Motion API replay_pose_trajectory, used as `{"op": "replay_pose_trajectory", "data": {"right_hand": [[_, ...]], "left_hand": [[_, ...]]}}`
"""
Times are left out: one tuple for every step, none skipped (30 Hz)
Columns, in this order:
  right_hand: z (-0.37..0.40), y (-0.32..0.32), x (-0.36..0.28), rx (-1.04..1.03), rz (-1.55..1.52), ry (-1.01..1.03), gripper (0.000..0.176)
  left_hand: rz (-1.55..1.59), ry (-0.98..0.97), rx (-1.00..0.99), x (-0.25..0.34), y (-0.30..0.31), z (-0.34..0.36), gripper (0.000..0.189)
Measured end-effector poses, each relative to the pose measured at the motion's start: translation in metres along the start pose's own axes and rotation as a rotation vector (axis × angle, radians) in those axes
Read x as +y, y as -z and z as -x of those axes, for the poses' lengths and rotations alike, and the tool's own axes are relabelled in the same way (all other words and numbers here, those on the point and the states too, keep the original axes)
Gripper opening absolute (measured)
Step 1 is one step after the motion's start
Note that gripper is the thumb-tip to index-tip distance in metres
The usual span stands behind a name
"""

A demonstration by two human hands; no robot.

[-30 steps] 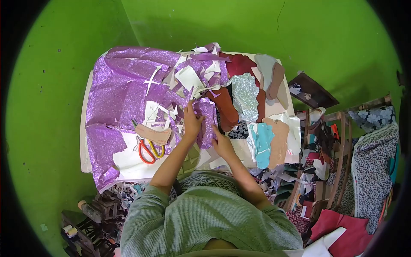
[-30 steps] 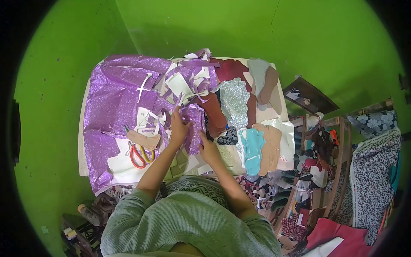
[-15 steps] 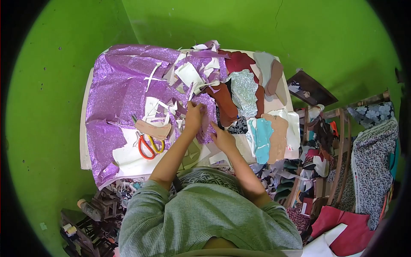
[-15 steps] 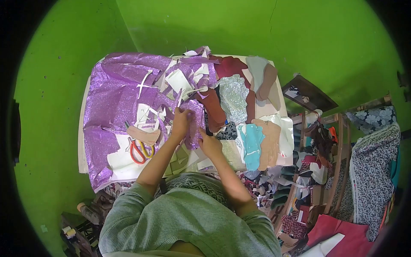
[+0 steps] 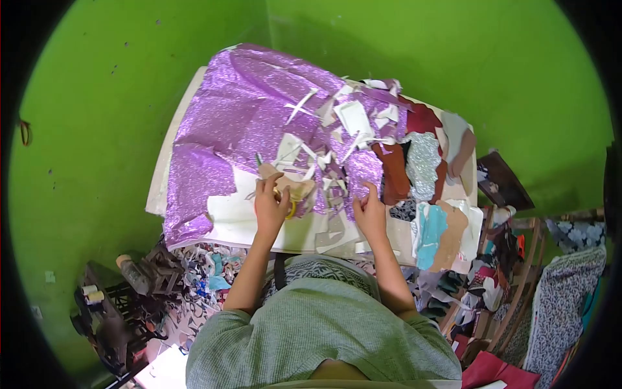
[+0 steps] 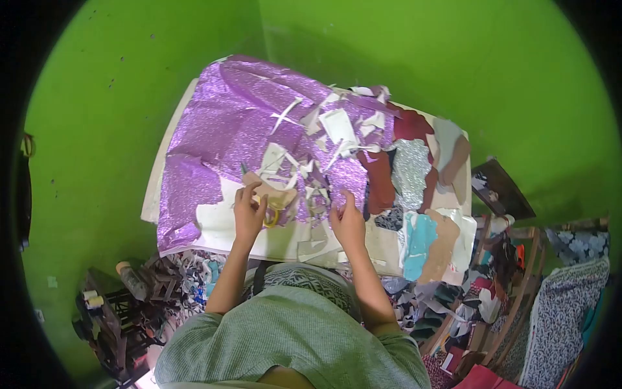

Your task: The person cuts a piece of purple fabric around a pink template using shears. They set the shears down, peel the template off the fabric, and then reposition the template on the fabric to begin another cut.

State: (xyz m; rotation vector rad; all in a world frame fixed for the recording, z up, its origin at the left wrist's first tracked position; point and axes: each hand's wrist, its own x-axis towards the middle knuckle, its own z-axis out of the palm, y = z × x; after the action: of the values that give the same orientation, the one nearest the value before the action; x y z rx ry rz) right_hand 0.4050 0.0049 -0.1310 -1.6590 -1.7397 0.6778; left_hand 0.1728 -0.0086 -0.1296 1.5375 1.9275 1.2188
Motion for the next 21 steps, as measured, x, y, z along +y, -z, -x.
{"op": "replay_pose_trajectory", "data": {"right_hand": [[-0.001,-0.008,-0.009,-0.009,-0.005,0.011,0.04],[-0.002,-0.017,-0.018,-0.036,-0.03,0.043,0.039],[-0.002,-0.026,-0.028,-0.063,-0.055,0.073,0.039],[-0.002,-0.034,-0.04,-0.098,-0.055,0.061,0.039],[-0.003,-0.045,-0.048,-0.105,-0.059,0.065,0.039],[-0.004,-0.056,-0.058,-0.131,-0.068,0.074,0.04],[-0.004,-0.068,-0.068,-0.158,-0.078,0.082,0.04],[-0.005,-0.077,-0.079,-0.21,-0.103,0.054,0.041],[-0.006,-0.089,-0.088,-0.215,-0.106,0.058,0.041],[-0.007,-0.102,-0.097,-0.217,-0.085,0.108,0.041],[-0.009,-0.114,-0.103,-0.218,-0.063,0.157,0.04],[-0.011,-0.127,-0.108,-0.253,-0.059,0.169,0.037],[-0.012,-0.141,-0.111,-0.252,-0.06,0.167,0.037],[-0.011,-0.155,-0.115,-0.209,-0.002,0.253,0.037],[-0.011,-0.165,-0.122,-0.164,0.055,0.34,0.036],[-0.01,-0.171,-0.129,-0.158,0.125,0.304,0.04],[-0.012,-0.177,-0.134,-0.158,0.124,0.299,0.04],[-0.015,-0.181,-0.137,-0.08,0.172,0.273,0.041],[-0.018,-0.184,-0.138,-0.001,0.219,0.247,0.043],[-0.02,-0.188,-0.133,0.048,0.24,0.221,0.046],[-0.021,-0.195,-0.123,0.082,0.308,0.162,0.047]], "left_hand": [[-0.005,0.005,0.013,-0.012,0.012,-0.001,0.031],[-0.007,0.036,0.056,-0.024,0.023,-0.001,0.03],[-0.008,0.067,0.097,-0.032,0.035,-0.003,0.029],[0.0,0.096,0.114,-0.039,0.049,-0.005,0.028],[-0.005,0.101,0.121,-0.048,0.06,-0.008,0.028],[-0.025,0.082,0.143,-0.058,0.072,-0.012,0.027],[-0.045,0.064,0.166,-0.068,0.085,-0.015,0.027],[-0.078,0.085,0.143,-0.078,0.098,-0.018,0.024],[-0.082,0.087,0.148,-0.086,0.111,-0.022,0.024],[-0.078,0.098,0.138,-0.095,0.122,-0.026,0.023],[-0.072,0.107,0.125,-0.104,0.133,-0.03,0.022],[-0.073,0.105,0.125,-0.113,0.144,-0.036,0.022],[-0.087,0.107,0.11,-0.122,0.156,-0.041,0.022],[-0.102,0.11,0.092,-0.132,0.166,-0.045,0.022],[-0.103,0.112,0.086,-0.141,0.175,-0.05,0.022],[-0.116,0.11,0.086,-0.15,0.184,-0.055,0.022],[-0.13,0.107,0.087,-0.159,0.192,-0.059,0.022],[-0.121,0.158,0.054,-0.163,0.201,-0.063,0.023],[-0.123,0.157,0.05,-0.179,0.206,-0.068,0.023],[-0.168,0.143,0.012,-0.201,0.208,-0.073,0.028],[-0.213,0.127,-0.029,-0.216,0.212,-0.076,0.034]]}}
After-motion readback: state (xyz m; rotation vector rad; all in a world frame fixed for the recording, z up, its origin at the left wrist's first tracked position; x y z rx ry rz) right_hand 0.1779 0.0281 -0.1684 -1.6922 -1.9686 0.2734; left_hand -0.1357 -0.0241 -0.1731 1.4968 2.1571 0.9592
